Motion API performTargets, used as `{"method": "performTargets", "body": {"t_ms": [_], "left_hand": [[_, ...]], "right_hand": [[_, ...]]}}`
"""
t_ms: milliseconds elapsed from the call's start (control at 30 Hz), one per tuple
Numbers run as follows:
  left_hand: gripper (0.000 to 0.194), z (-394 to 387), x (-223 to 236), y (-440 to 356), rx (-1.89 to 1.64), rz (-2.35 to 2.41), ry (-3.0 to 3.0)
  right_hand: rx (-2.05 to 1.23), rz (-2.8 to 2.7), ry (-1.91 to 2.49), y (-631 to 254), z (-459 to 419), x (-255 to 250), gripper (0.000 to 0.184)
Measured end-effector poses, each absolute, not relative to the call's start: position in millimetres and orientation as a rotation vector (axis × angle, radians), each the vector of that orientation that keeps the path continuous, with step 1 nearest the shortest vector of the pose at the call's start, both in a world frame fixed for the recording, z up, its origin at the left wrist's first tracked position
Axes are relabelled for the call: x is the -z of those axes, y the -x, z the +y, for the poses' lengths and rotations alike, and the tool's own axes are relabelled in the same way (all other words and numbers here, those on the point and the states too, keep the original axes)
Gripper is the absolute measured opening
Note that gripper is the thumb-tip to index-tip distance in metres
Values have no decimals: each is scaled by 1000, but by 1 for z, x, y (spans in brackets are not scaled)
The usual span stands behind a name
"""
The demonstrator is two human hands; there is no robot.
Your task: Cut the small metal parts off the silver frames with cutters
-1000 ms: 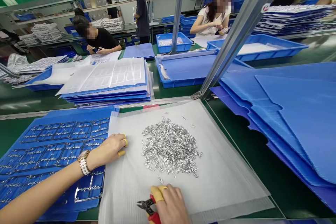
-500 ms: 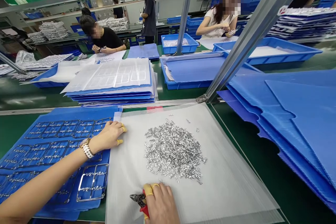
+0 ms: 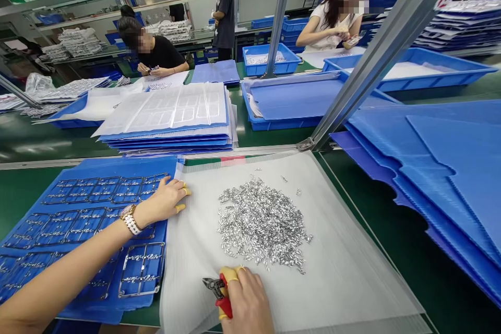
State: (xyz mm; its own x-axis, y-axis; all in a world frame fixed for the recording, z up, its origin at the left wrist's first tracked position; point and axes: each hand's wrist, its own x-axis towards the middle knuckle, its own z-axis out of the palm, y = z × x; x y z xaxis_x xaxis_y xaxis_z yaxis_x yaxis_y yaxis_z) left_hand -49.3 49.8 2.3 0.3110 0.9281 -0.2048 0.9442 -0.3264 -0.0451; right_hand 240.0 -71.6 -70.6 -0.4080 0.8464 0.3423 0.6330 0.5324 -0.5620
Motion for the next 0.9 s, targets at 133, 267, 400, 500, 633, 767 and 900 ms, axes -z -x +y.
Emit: {"method": "performTargets", "body": {"t_ms": [133, 267, 400, 500, 633, 767, 900], "left_hand": [[21, 54, 4, 47, 297, 1787, -2485], [11, 62, 6, 43, 290, 1770, -2515], [16, 68, 1, 39, 262, 1736, -2554], [18, 71, -9, 35, 230, 1723, -2587], [19, 72, -26, 30, 188, 1723, -2626], [21, 73, -34, 25, 183, 1719, -2651], [22, 72, -38, 21, 189, 1727, -2658]], "right_hand": [[-437, -2124, 1200, -242, -68, 68, 47], [-415, -2082, 1184, -247, -61, 61, 46], [-372, -2096, 1158, -253, -57, 57, 43], [-374, -2093, 1184, -259, -56, 56, 43], [-387, -2062, 1193, -263, -55, 54, 42], [-389, -2031, 1179, -262, -55, 52, 43], [-456, -2009, 1198, -260, -60, 51, 47]]}}
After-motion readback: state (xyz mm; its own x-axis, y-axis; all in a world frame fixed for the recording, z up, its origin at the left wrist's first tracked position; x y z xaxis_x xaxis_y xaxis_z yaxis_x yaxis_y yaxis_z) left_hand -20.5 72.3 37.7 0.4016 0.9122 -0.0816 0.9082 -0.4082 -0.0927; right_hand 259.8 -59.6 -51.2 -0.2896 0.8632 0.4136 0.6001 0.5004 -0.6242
